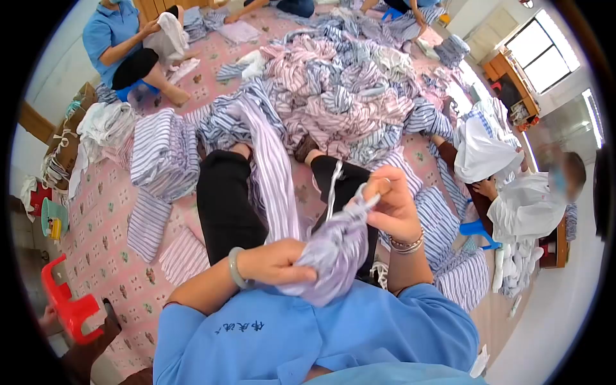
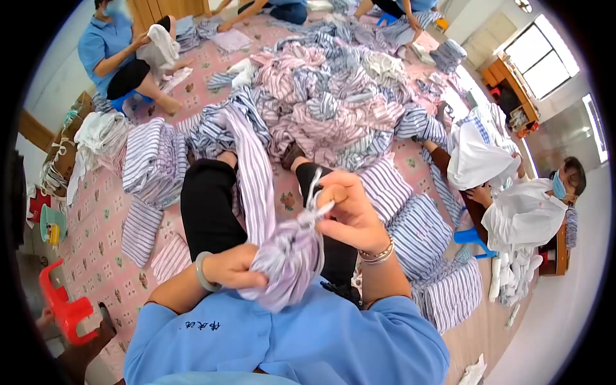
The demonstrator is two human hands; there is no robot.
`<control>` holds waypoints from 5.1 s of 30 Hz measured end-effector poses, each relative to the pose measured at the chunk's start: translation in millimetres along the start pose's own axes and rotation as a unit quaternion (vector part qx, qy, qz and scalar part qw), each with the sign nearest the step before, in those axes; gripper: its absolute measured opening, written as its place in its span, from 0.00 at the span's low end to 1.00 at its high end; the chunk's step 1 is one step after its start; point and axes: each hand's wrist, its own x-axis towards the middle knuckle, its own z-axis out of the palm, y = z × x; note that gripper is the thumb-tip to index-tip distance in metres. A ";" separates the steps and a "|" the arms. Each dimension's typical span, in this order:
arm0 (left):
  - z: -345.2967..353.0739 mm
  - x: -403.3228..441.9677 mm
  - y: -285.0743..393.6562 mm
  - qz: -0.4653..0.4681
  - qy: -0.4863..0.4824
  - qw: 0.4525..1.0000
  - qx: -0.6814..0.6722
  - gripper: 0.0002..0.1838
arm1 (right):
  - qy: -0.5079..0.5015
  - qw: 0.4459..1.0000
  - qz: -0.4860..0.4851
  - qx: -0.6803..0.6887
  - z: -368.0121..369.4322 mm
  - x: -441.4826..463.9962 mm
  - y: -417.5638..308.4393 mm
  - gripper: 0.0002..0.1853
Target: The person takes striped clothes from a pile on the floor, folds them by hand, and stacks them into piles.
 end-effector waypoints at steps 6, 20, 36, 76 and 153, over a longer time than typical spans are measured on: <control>-14.1 18.8 -26.7 0.024 0.327 0.944 -0.048 0.27 | -0.013 0.986 -0.012 -0.163 7.2 13.9 23.3 0.13; -36.9 -5.1 -59.2 -0.010 0.415 0.902 -0.119 0.17 | 0.012 0.913 -0.060 -0.403 17.1 44.3 79.6 0.20; -44.1 -19.8 -112.2 -0.065 0.504 0.855 0.105 0.06 | 0.067 0.852 -0.073 -0.513 3.7 18.6 92.7 0.17; -128.3 -40.7 -139.3 0.035 0.600 0.602 -0.526 0.09 | 0.356 0.874 0.220 0.247 -78.3 45.9 188.1 0.12; -132.0 -70.1 -88.1 0.166 0.553 0.662 -0.478 0.10 | -0.439 0.808 0.029 -0.392 54.7 -8.7 142.9 0.18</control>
